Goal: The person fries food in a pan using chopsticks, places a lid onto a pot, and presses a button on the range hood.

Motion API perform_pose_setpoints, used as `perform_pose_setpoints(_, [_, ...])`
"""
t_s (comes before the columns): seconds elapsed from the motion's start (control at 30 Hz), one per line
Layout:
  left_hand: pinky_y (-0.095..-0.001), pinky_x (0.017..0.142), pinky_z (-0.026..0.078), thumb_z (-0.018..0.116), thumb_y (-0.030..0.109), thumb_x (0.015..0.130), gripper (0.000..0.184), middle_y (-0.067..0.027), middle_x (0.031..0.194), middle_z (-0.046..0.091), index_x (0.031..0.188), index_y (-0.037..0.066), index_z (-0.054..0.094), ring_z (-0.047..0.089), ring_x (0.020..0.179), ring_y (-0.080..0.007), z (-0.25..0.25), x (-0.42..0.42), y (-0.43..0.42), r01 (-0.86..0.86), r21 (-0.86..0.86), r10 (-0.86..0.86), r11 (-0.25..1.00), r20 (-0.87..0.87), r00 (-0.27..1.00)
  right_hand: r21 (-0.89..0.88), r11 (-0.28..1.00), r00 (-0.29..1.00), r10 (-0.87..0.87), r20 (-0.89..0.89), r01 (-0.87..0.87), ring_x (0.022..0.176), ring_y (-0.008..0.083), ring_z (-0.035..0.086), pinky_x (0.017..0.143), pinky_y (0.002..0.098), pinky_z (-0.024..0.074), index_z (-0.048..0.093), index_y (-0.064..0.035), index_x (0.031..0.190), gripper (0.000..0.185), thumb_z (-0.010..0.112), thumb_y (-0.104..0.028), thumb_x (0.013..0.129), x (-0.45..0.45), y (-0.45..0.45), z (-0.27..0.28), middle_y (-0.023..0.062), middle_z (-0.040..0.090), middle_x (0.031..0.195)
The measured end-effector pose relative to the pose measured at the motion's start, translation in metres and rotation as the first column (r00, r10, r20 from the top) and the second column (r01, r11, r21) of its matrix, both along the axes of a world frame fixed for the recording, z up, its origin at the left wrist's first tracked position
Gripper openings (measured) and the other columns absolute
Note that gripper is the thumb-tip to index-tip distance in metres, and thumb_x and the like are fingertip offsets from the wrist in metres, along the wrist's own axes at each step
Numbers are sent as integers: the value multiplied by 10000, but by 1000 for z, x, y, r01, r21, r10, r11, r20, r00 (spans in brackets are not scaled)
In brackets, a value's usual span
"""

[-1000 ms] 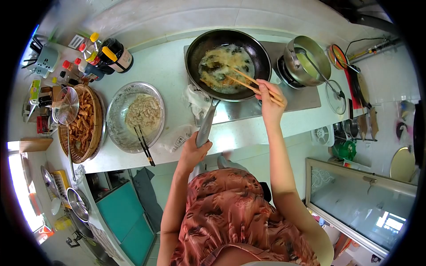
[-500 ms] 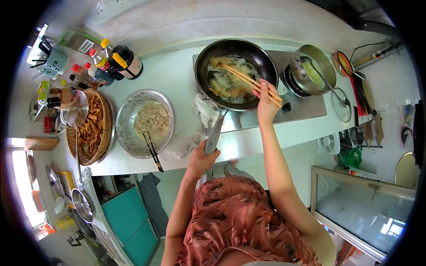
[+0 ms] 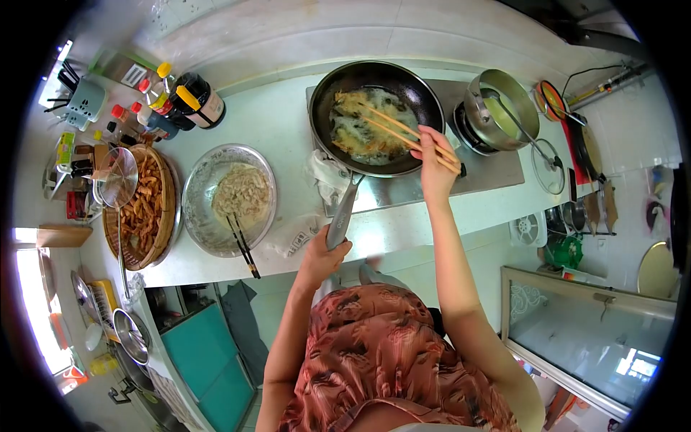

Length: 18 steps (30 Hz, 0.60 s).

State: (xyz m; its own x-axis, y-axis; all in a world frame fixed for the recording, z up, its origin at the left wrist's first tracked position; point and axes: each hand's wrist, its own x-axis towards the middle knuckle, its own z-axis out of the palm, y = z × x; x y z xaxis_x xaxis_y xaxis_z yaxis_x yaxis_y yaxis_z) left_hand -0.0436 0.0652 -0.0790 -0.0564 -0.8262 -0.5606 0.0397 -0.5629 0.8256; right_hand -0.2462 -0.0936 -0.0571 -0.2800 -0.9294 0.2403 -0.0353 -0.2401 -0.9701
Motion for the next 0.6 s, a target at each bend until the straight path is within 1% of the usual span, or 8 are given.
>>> perform_pose_setpoints(0.07, [-252,454,364,658,156,816,307,-4,635,501,1051,-4,544,441,506,-78,3,1,0,-9,-5,9,1000,-9,1000,-41,998,996,53,-72,-56,781,137,651,633,226,559,660,-6,1032,187,591,-137,918,11,-7,-1,72,639,956])
perform_pose_setpoints(0.1, [-251,453,364,659,156,816,306,-3,634,501,1048,-7,544,442,505,-77,5,0,0,-10,-12,10,1000,-6,1000,-58,994,992,85,-92,-91,774,122,642,625,220,554,669,-13,1016,163,596,-113,911,15,-12,-6,52,633,935])
perform_pose_setpoints(0.2, [-251,451,363,661,155,815,299,-3,631,504,1035,-11,546,444,502,-74,4,0,0,0,-30,1,1000,20,1000,-87,990,982,95,-165,-110,772,122,639,625,217,553,670,-14,1015,161,598,-110,909,26,-25,-18,50,631,913])
perform_pose_setpoints(0.23, [-251,450,363,661,155,815,296,-3,629,505,1031,-12,547,446,501,-74,4,0,0,3,-37,-2,999,31,1000,-90,994,985,52,-166,-68,696,108,617,600,225,543,680,7,945,151,618,-123,898,29,-28,-19,55,630,866])
perform_pose_setpoints(0.33, [-232,430,310,653,148,826,251,8,642,462,994,13,526,395,502,-56,3,-1,1,-17,-50,16,999,-12,1000,-13,1000,997,6,71,-5,728,128,639,619,231,557,671,34,951,187,611,-137,906,34,-32,-19,72,649,913])
perform_pose_setpoints(0.37, [-232,430,311,651,146,826,249,6,642,463,993,12,525,397,502,-57,2,-1,2,-15,-49,15,999,-6,1000,19,1000,987,2,158,-5,756,155,654,636,247,574,651,62,981,223,602,-144,911,29,-32,-16,103,652,957])
perform_pose_setpoints(0.5, [-236,429,313,646,140,830,238,2,640,467,987,9,524,400,500,-61,0,-1,0,4,-46,-3,999,26,1000,100,993,940,-97,327,68,752,191,659,654,265,588,608,81,1042,272,597,-156,910,5,-30,-25,140,632,981])
perform_pose_setpoints(0.6, [-235,433,314,642,135,836,229,1,640,468,985,9,524,401,501,-63,1,-1,0,19,-46,-18,999,21,1000,137,977,923,-199,330,162,750,203,664,660,261,589,604,84,1040,273,586,-159,916,-13,-20,-21,140,627,997])
